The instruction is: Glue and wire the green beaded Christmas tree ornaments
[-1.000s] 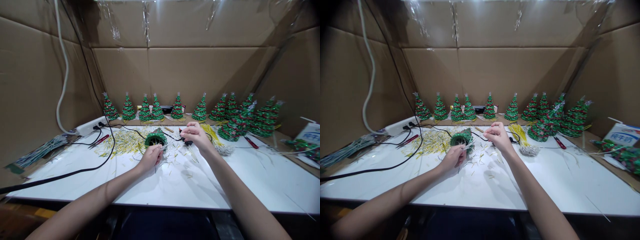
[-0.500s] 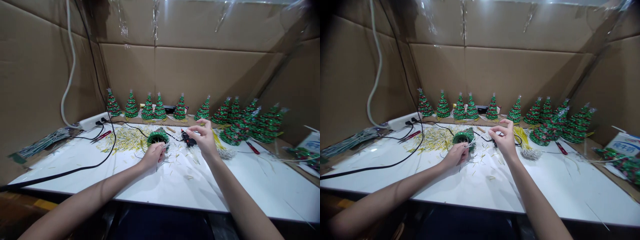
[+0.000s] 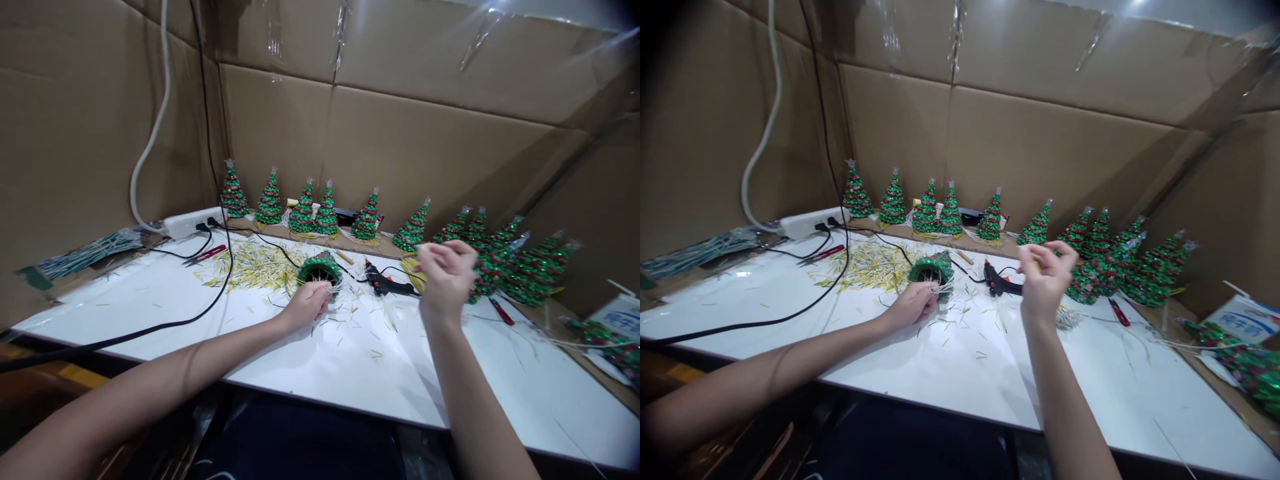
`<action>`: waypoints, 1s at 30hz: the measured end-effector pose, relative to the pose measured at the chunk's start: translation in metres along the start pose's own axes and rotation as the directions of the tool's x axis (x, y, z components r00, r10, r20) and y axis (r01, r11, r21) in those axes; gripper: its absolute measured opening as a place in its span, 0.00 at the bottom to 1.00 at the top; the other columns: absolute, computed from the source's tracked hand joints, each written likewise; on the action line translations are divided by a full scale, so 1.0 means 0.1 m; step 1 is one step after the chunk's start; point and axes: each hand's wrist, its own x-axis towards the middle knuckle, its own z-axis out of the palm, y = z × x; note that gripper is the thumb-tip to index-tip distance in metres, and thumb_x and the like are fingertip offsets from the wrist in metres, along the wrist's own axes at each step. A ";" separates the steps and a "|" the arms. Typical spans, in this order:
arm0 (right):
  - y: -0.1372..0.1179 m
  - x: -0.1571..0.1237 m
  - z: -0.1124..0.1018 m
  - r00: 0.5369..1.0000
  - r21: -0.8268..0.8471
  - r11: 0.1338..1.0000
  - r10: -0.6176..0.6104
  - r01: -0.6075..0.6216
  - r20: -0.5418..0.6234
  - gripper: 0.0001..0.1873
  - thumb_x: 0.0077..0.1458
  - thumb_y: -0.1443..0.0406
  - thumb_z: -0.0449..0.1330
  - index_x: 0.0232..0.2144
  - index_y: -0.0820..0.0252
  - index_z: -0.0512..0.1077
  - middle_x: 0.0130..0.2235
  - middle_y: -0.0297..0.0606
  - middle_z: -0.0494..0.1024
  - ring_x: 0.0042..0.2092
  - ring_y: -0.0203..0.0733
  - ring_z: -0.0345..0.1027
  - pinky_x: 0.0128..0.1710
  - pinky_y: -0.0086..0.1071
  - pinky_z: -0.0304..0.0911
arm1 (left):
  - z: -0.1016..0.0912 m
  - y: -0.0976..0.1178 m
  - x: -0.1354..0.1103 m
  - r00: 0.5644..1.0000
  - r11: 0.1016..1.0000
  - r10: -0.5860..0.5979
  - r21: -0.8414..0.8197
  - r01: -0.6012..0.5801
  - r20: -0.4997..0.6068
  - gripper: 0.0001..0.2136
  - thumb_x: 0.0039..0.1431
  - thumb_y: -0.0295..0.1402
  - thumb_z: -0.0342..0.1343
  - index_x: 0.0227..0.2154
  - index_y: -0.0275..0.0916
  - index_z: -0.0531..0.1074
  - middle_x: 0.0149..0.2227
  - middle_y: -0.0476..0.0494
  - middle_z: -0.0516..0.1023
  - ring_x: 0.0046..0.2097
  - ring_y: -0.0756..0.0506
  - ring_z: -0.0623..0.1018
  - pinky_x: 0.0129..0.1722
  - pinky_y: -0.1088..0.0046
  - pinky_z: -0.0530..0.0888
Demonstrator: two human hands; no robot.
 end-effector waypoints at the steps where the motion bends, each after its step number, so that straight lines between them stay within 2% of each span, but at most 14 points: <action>1: 0.03 0.04 -0.03 0.994 0.031 1.000 0.003 0.000 -0.105 0.14 0.52 0.55 0.59 0.33 0.60 0.73 0.49 0.40 0.56 0.31 0.31 0.63 0.27 0.31 0.67 | 0.00 0.01 0.00 1.000 1.000 -0.010 -0.015 0.010 -0.013 0.12 0.55 0.35 0.47 0.19 0.39 0.55 0.18 0.57 0.53 0.17 0.56 0.57 0.14 0.82 0.53; 3: 0.07 0.08 -0.06 0.986 0.057 0.998 0.039 -0.030 -0.162 0.15 0.50 0.54 0.60 0.31 0.60 0.73 0.47 0.39 0.59 0.29 0.30 0.62 0.23 0.30 0.66 | 0.00 0.03 0.00 0.999 0.999 -0.016 -0.050 0.015 -0.034 0.11 0.54 0.33 0.46 0.19 0.39 0.54 0.19 0.57 0.53 0.17 0.57 0.56 0.14 0.82 0.52; 6: 0.07 0.05 -0.02 0.998 0.009 0.998 0.059 -0.059 -0.011 0.15 0.49 0.54 0.61 0.26 0.61 0.74 0.44 0.41 0.62 0.34 0.38 0.66 0.23 0.30 0.66 | 0.00 0.05 0.01 0.999 0.998 -0.013 -0.069 0.010 -0.040 0.09 0.53 0.31 0.46 0.20 0.39 0.54 0.19 0.57 0.53 0.17 0.57 0.55 0.14 0.81 0.52; 9: 0.03 -0.02 0.03 0.997 -0.072 0.997 0.003 0.002 0.076 0.15 0.51 0.54 0.60 0.24 0.61 0.74 0.41 0.42 0.65 0.42 0.45 0.65 0.28 0.33 0.67 | -0.01 0.05 0.01 1.000 0.996 -0.014 -0.089 0.012 -0.027 0.09 0.53 0.31 0.45 0.20 0.39 0.54 0.18 0.57 0.53 0.17 0.56 0.55 0.14 0.81 0.53; 12: 0.03 -0.05 0.05 0.990 -0.128 0.992 -0.007 0.025 0.139 0.12 0.50 0.57 0.61 0.30 0.60 0.75 0.42 0.41 0.65 0.37 0.41 0.66 0.34 0.36 0.67 | -0.02 0.05 0.01 0.999 0.991 -0.020 -0.135 0.016 -0.030 0.08 0.53 0.32 0.46 0.21 0.40 0.55 0.18 0.57 0.53 0.17 0.56 0.55 0.14 0.81 0.53; 15: 0.06 -0.06 0.08 0.955 -0.140 0.990 0.064 -0.023 0.290 0.13 0.46 0.61 0.63 0.35 0.60 0.74 0.40 0.39 0.68 0.30 0.35 0.65 0.34 0.35 0.65 | -0.04 0.04 0.03 0.999 0.988 -0.013 -0.154 0.007 -0.033 0.09 0.52 0.34 0.48 0.21 0.39 0.56 0.17 0.57 0.54 0.17 0.55 0.57 0.14 0.81 0.54; 17: 0.07 -0.11 0.14 0.871 -0.113 0.988 0.145 -0.104 0.470 0.14 0.45 0.61 0.63 0.35 0.60 0.74 0.33 0.36 0.70 0.27 0.35 0.63 0.29 0.32 0.62 | -0.06 0.02 0.05 1.000 0.987 -0.012 -0.161 0.008 -0.026 0.09 0.52 0.35 0.48 0.21 0.39 0.57 0.17 0.57 0.55 0.17 0.55 0.57 0.13 0.81 0.55; 19: 0.05 -0.19 0.21 0.724 -0.085 0.972 0.219 -0.217 0.654 0.15 0.45 0.59 0.63 0.35 0.62 0.75 0.27 0.33 0.68 0.24 0.34 0.59 0.24 0.29 0.57 | -0.08 0.01 0.07 1.000 0.985 -0.018 -0.173 0.014 -0.023 0.08 0.52 0.36 0.48 0.22 0.39 0.57 0.16 0.57 0.54 0.17 0.55 0.57 0.13 0.81 0.55; 21: 0.01 -0.31 0.30 0.596 -0.070 0.946 0.256 -0.317 0.761 0.19 0.46 0.55 0.63 0.38 0.63 0.76 0.25 0.33 0.68 0.22 0.32 0.55 0.21 0.28 0.53 | -0.09 0.01 0.07 1.000 0.983 -0.020 -0.181 0.017 -0.014 0.08 0.52 0.36 0.47 0.22 0.39 0.57 0.16 0.57 0.54 0.16 0.55 0.57 0.14 0.81 0.56; 22: -0.01 -0.37 0.35 0.564 -0.054 0.934 0.259 -0.354 0.784 0.22 0.46 0.54 0.63 0.40 0.62 0.76 0.26 0.32 0.69 0.21 0.31 0.54 0.20 0.28 0.51 | -0.09 0.01 0.07 1.000 0.984 -0.022 -0.179 0.020 -0.009 0.08 0.52 0.36 0.47 0.22 0.39 0.57 0.15 0.57 0.55 0.16 0.55 0.57 0.14 0.81 0.57; 24: -0.06 -0.49 0.45 0.560 0.013 0.919 0.228 -0.393 0.796 0.23 0.47 0.52 0.63 0.42 0.61 0.76 0.26 0.32 0.69 0.22 0.31 0.54 0.21 0.28 0.52 | -0.08 0.03 0.06 1.000 0.984 -0.030 -0.176 0.028 -0.010 0.08 0.53 0.36 0.47 0.23 0.39 0.58 0.16 0.57 0.56 0.16 0.55 0.58 0.14 0.81 0.58; 26: -0.10 -0.57 0.55 0.589 0.101 0.915 0.165 -0.390 0.791 0.21 0.48 0.51 0.62 0.37 0.61 0.77 0.26 0.32 0.70 0.25 0.33 0.59 0.24 0.28 0.56 | -0.05 0.04 0.04 0.999 0.984 -0.044 -0.173 0.040 -0.019 0.08 0.52 0.37 0.49 0.26 0.38 0.60 0.17 0.57 0.58 0.16 0.55 0.58 0.14 0.81 0.58; 28: -0.14 -0.60 0.62 0.623 0.176 0.911 0.106 -0.373 0.775 0.18 0.50 0.52 0.61 0.30 0.60 0.77 0.27 0.35 0.72 0.32 0.39 0.66 0.31 0.30 0.61 | -0.03 0.06 0.02 0.999 0.985 -0.047 -0.168 0.043 -0.019 0.08 0.52 0.38 0.50 0.28 0.38 0.61 0.17 0.57 0.58 0.16 0.55 0.59 0.13 0.81 0.58; 30: -0.18 -0.61 0.67 0.659 0.232 0.908 0.062 -0.349 0.750 0.17 0.51 0.52 0.60 0.25 0.59 0.77 0.31 0.37 0.75 0.40 0.44 0.69 0.39 0.34 0.63 | -0.02 0.07 0.00 0.999 0.986 -0.035 -0.166 0.032 -0.016 0.10 0.53 0.39 0.51 0.28 0.37 0.62 0.17 0.57 0.58 0.16 0.55 0.60 0.14 0.81 0.59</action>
